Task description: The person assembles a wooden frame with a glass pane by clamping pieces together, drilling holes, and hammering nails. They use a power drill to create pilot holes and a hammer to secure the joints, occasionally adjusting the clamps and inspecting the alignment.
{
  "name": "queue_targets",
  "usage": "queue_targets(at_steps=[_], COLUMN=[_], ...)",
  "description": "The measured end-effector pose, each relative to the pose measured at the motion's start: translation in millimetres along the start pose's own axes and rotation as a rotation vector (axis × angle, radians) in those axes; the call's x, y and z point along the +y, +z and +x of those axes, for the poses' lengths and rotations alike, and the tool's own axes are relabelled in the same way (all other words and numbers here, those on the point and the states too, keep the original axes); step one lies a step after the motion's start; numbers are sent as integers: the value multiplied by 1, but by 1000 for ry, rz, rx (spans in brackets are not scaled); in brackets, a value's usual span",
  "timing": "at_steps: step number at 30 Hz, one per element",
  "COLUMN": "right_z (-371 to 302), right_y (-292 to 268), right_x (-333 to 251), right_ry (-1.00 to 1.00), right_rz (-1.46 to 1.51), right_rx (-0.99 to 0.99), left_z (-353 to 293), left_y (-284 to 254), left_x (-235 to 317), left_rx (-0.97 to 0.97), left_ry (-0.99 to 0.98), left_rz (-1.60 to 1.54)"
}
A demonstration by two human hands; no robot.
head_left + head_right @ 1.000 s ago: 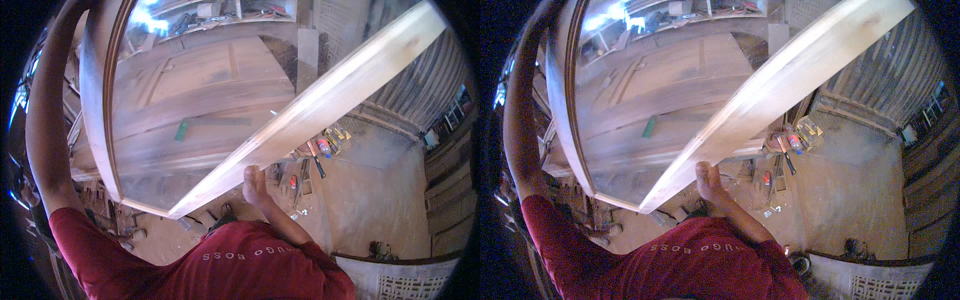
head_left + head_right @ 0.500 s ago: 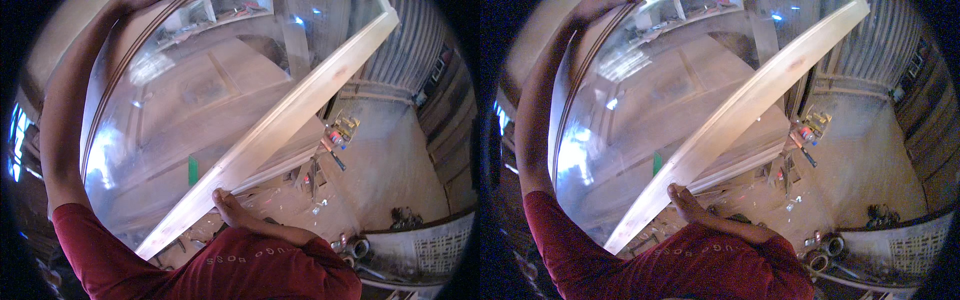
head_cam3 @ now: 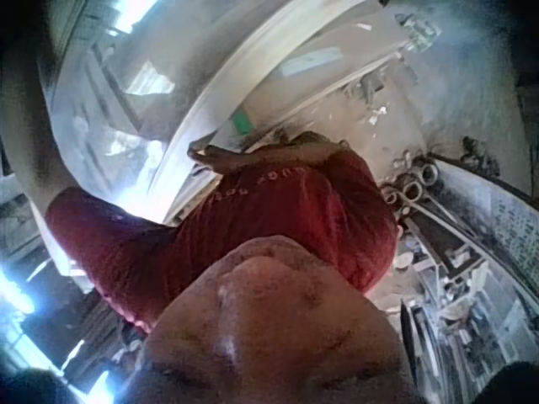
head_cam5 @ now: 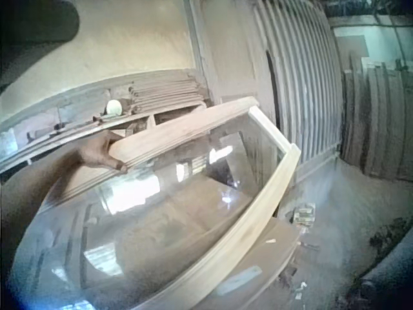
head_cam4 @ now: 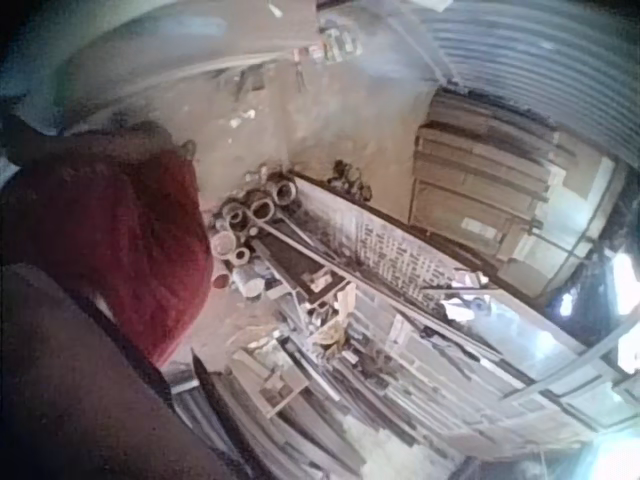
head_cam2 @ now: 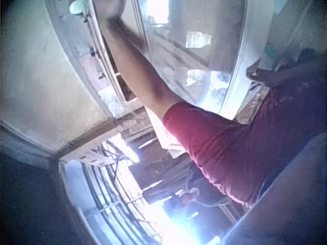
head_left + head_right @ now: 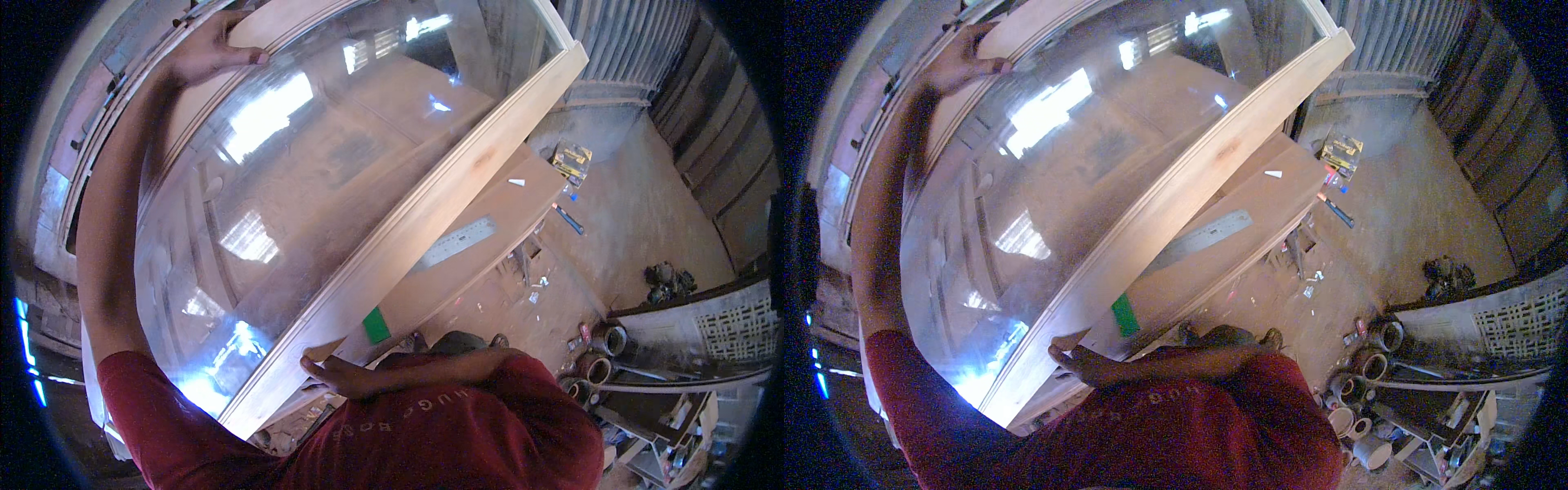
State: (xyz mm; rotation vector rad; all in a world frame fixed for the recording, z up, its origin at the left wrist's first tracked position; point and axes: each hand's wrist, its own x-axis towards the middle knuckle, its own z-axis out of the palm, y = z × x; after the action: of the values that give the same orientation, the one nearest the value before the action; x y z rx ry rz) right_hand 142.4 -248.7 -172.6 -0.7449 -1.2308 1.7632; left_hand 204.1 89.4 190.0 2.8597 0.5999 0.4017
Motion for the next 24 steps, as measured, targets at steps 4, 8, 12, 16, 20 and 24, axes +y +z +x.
queue_targets(at_steps=[4,8,12,16,20,24], right_z=[33,53,62,77,86,103], right_y=[13,8,19,19,22,25], right_x=[6,2,-15,-18,-17,19], right_ry=[93,180,244,256,338,254], right_rz=[242,25,49,95,139,176], right_rx=[-65,-141,-176,-205,-282,-262], left_z=[5,9,-3,-12,-27,-29], left_y=[5,19,31,65,85,97], left_x=[-52,-94,-138,-141,-195,-172], left_rx=[-56,-120,-61,-19,-62,-66], left_ry=[16,-32,-18,-98,-100,-161], left_rz=[-55,-129,-114,-26,-115,-169])
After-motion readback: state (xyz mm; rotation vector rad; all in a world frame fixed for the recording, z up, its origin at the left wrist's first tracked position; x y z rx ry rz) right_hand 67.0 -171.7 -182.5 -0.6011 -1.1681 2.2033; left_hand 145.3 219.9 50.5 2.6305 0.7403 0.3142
